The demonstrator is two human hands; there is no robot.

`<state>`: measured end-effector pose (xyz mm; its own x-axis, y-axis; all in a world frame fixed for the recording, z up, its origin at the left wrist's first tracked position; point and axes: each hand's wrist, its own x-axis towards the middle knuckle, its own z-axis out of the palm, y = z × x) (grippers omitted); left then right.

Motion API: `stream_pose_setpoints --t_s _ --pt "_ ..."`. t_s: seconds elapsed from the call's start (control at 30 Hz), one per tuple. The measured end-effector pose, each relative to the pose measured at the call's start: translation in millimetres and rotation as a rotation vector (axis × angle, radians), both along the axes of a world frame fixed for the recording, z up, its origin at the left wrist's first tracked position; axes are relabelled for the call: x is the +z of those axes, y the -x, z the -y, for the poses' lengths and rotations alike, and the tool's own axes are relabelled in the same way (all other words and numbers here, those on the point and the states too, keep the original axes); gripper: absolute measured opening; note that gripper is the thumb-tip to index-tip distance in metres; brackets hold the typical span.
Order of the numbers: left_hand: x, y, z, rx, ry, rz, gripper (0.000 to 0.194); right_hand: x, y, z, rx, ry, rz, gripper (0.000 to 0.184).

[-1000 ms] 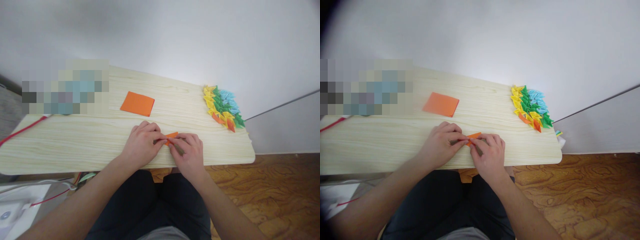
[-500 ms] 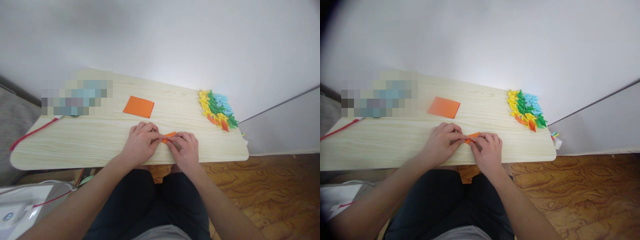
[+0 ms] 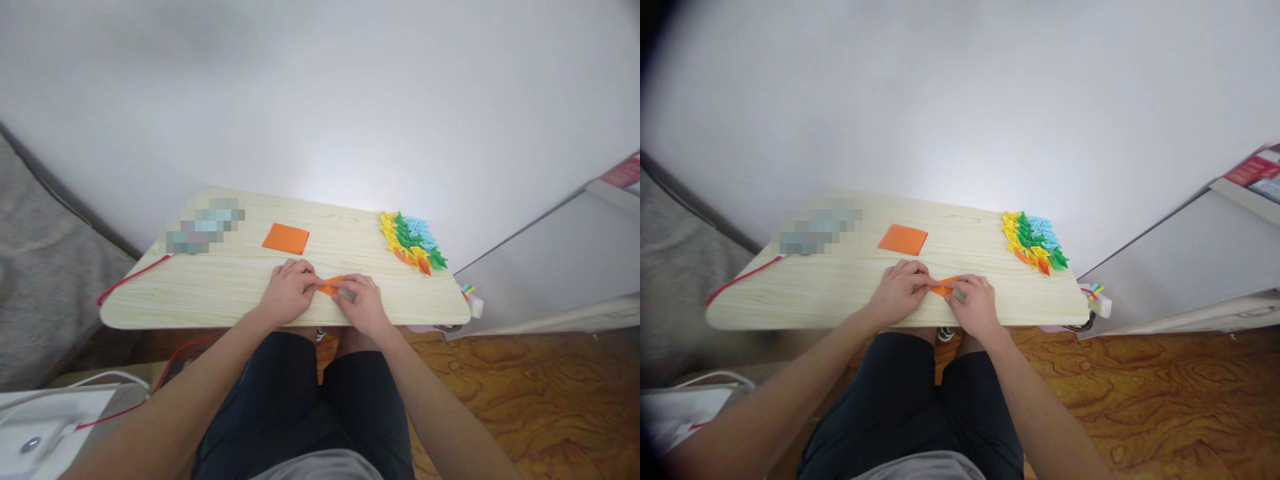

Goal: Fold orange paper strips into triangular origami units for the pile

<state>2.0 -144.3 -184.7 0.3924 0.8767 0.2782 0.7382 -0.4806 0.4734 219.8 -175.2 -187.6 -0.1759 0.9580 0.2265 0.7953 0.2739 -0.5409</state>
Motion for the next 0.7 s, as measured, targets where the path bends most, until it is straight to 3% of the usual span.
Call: stream_pose_setpoints --t_s 0.17,0.27,0.43,0.7 --pt "3.9 -1.1 4.0 0.001 -0.024 0.006 0.027 9.1 -3.5 -20.4 0.039 0.077 0.023 0.033" --pt "5.9 -1.5 7.5 0.001 -0.027 0.011 0.023 13.1 -7.0 -35.2 0.016 0.122 0.05 0.054" --pt "9.4 -1.4 12.3 -0.009 -0.027 0.027 0.016 14.8 -5.6 -48.1 -0.008 0.192 0.11 0.03" --pt "10.1 -2.2 14.7 0.006 -0.005 0.118 0.005 5.2 16.0 -54.5 0.03 0.322 0.055 0.031"
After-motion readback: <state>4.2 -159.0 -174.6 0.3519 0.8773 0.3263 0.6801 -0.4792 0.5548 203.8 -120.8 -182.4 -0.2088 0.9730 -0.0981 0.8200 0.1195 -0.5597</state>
